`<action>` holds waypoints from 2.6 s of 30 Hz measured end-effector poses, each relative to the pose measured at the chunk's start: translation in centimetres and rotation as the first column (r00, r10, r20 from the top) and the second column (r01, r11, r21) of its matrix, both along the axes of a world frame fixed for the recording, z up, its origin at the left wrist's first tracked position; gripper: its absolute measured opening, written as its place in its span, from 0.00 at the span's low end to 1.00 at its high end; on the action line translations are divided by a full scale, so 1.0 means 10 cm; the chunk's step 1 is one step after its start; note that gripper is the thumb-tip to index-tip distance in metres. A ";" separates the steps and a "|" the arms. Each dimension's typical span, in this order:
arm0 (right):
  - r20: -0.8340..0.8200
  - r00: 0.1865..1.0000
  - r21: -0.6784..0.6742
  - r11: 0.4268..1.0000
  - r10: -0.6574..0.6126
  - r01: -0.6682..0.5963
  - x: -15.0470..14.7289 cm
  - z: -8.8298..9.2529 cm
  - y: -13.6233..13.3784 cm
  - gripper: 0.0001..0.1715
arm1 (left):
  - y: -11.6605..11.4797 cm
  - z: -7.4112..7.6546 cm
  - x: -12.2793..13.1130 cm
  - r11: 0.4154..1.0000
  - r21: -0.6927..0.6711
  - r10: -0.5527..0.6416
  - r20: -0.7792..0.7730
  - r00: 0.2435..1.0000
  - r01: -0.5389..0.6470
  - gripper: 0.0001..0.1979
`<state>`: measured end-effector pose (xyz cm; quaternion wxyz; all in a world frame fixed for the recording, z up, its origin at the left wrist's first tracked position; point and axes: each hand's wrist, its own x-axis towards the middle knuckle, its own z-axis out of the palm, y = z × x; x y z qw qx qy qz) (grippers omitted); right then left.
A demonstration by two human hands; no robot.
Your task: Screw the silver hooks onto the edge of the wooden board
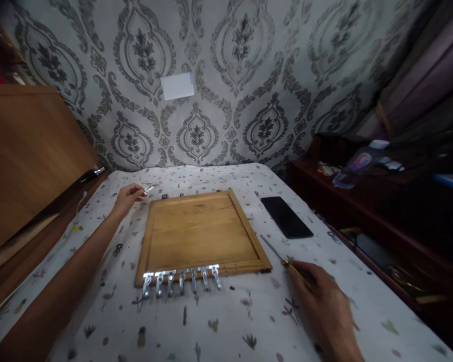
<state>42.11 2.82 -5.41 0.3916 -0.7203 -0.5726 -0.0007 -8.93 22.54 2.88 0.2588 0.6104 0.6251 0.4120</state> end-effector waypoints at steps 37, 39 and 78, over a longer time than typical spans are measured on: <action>-0.803 0.499 -0.039 0.808 0.324 -0.588 -1.14 0.48 -0.58 0.21 | -1.56 0.29 1.86 0.722 -0.195 -0.687 -0.093 0.720 0.664 0.14; -0.857 0.459 -0.082 0.816 0.235 -0.573 -1.12 0.45 -0.50 0.22 | -1.53 0.28 1.81 0.760 -0.164 -0.648 -0.112 0.753 0.630 0.15; -0.862 0.479 -0.219 0.731 0.165 -0.647 -1.20 0.42 -0.23 0.08 | -1.77 -0.16 2.02 0.789 -0.146 -0.539 -0.630 0.559 0.597 0.17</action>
